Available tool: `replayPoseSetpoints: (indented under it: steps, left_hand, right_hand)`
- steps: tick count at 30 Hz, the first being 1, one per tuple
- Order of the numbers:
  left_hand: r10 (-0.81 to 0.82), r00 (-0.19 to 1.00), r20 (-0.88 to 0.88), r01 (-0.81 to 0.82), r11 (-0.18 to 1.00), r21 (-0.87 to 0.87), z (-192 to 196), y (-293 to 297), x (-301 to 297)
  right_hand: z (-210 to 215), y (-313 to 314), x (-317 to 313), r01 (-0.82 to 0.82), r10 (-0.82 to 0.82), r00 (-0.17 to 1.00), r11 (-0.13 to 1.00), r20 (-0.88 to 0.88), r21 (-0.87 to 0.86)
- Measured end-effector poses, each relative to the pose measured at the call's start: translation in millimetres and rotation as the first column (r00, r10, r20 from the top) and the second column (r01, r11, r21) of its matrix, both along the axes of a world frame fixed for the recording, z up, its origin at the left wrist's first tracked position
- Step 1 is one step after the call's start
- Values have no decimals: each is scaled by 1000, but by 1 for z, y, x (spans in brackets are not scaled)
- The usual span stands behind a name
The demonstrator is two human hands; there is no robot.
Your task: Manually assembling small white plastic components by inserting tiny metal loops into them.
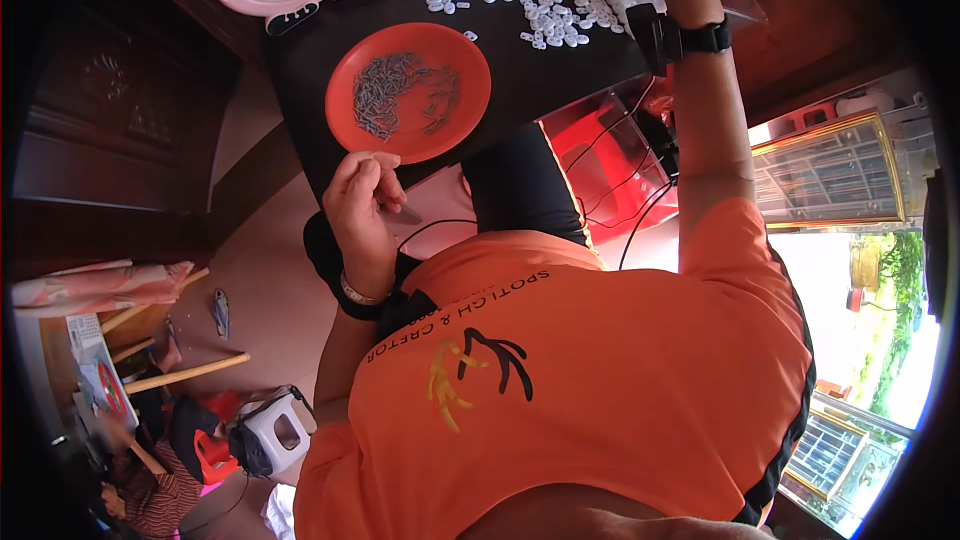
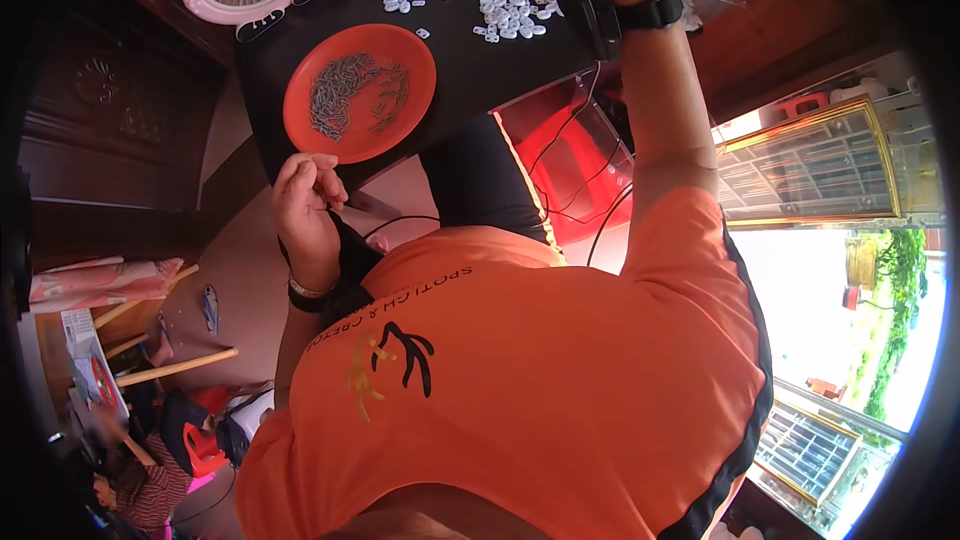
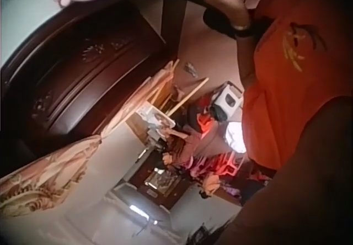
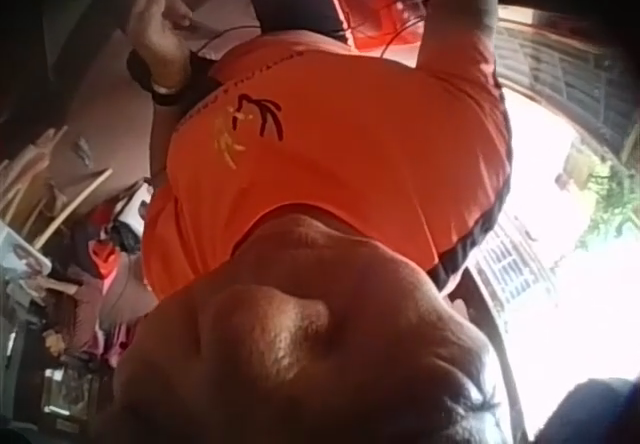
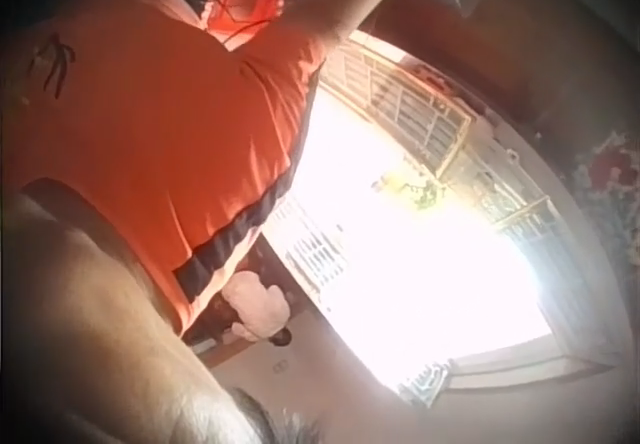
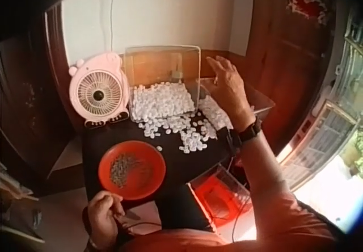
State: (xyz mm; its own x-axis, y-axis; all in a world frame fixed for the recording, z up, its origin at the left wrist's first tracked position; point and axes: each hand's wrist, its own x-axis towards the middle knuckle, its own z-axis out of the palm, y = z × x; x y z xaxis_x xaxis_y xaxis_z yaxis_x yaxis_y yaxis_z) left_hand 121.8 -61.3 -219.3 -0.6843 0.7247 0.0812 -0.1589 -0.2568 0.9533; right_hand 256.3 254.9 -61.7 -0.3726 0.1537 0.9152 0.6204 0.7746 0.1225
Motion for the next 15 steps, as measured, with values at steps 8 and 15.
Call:
replayPoseSetpoints:
  steps: [8,15]
  left_hand:
    - [-50,999,-20,48,998,-49,1,-3,0]
    - [-51,998,-39,48,996,-82,-4,-9,-6]
  right_hand:
    - [-127,9,-60,-220,599,765,587,236,-779]
    - [-159,34,-95,-92,485,787,704,382,-704]
